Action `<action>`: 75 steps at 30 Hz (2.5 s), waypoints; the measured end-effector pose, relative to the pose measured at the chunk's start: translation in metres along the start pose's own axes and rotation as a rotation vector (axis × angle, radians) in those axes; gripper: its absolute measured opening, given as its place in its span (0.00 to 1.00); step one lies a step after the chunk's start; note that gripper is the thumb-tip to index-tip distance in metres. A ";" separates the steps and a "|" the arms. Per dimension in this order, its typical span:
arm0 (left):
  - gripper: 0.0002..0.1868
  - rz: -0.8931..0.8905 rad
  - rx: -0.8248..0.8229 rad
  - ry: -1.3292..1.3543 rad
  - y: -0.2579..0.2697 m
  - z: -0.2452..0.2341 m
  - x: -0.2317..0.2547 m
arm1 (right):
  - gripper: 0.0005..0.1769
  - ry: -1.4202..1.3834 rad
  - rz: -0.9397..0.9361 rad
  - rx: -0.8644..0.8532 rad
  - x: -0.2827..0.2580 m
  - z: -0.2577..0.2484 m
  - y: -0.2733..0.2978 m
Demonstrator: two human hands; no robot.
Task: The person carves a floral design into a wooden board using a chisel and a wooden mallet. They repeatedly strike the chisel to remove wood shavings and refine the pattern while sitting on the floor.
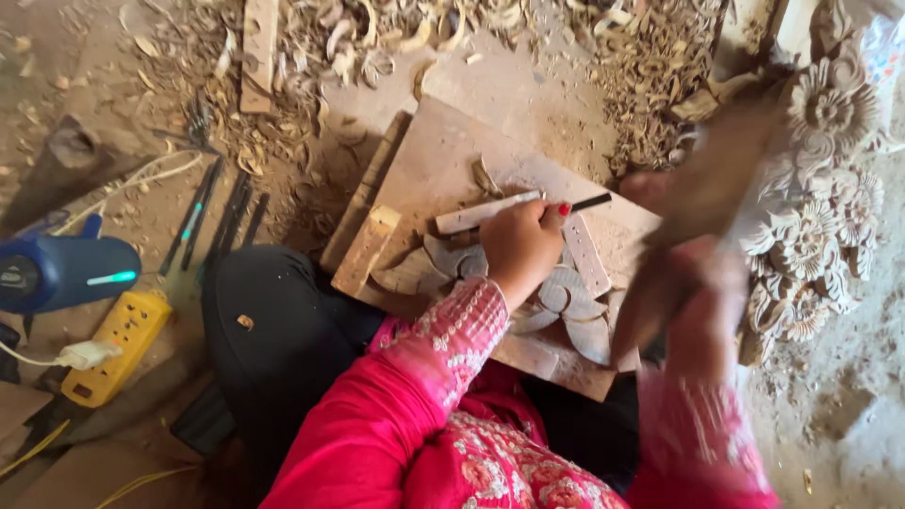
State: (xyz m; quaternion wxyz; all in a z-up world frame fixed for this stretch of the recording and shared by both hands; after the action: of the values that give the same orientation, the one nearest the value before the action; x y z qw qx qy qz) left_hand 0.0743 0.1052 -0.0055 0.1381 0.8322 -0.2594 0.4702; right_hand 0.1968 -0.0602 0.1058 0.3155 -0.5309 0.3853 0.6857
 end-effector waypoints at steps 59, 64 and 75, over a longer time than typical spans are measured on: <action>0.18 -0.099 0.165 0.062 -0.016 -0.020 -0.005 | 0.59 0.504 -0.504 0.053 0.017 -0.035 -0.034; 0.19 -0.117 0.051 -0.055 -0.020 -0.011 -0.007 | 0.58 1.152 -0.511 -0.017 0.038 -0.035 -0.031; 0.19 0.082 -0.103 -0.035 -0.005 -0.009 -0.004 | 0.65 0.687 -0.416 0.230 0.029 -0.059 0.016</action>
State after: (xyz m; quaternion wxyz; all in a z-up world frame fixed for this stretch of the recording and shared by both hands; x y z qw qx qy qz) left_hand 0.0689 0.1148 -0.0037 0.1566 0.8208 -0.3196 0.4468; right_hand 0.2056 -0.1186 0.0729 0.3577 -0.7566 0.4266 0.3430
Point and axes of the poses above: each hand's wrist, its own y-axis away from the middle knuckle, its own z-axis out of the palm, x = y × z, the point moved 10 cm from there along -y, towards the middle knuckle, and after that the axes turned 7 degrees about -y, right-handed, at the moved point
